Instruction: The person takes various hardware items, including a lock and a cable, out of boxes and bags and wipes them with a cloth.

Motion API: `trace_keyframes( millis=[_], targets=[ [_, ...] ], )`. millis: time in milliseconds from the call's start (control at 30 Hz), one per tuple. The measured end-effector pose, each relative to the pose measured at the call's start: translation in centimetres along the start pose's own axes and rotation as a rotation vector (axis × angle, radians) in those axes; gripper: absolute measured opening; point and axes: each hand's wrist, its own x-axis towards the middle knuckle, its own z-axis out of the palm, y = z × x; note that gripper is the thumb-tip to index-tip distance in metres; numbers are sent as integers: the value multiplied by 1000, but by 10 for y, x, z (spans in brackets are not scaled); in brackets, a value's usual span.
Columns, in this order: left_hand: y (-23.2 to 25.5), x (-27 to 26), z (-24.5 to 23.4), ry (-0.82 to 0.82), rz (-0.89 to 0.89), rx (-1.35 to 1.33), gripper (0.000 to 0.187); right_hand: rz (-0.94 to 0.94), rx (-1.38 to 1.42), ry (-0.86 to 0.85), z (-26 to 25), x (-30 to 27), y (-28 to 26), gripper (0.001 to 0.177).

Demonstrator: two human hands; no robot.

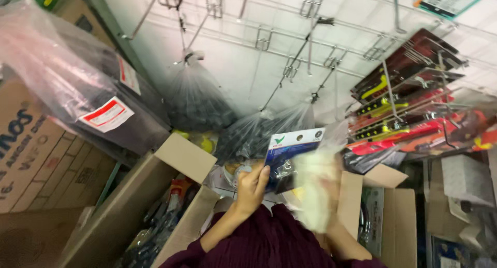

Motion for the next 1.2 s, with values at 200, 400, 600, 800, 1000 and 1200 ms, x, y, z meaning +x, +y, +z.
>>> trace_keyframes(
  millis=[200,400,600,800,1000,1200],
  targets=[
    [-2,-9,-28,42,215,94,20,-258,-106,-20,72,-12,2,46],
    [6,-11,-53,155,43,87,22,5,317,439,92,-3,19,40],
    [5,-8,-93,183,-41,-30,34,-280,-113,164,98,-30,2,30],
    [-6,16,-107,112,-219,-197,39,325,181,320,105,-52,22,47],
    [-2,50,-109,19,-220,-399,42,680,703,571,98,-21,2,66],
    [4,40,-99,-77,-166,-243,41,635,233,428,117,-54,-35,63]
  ],
)
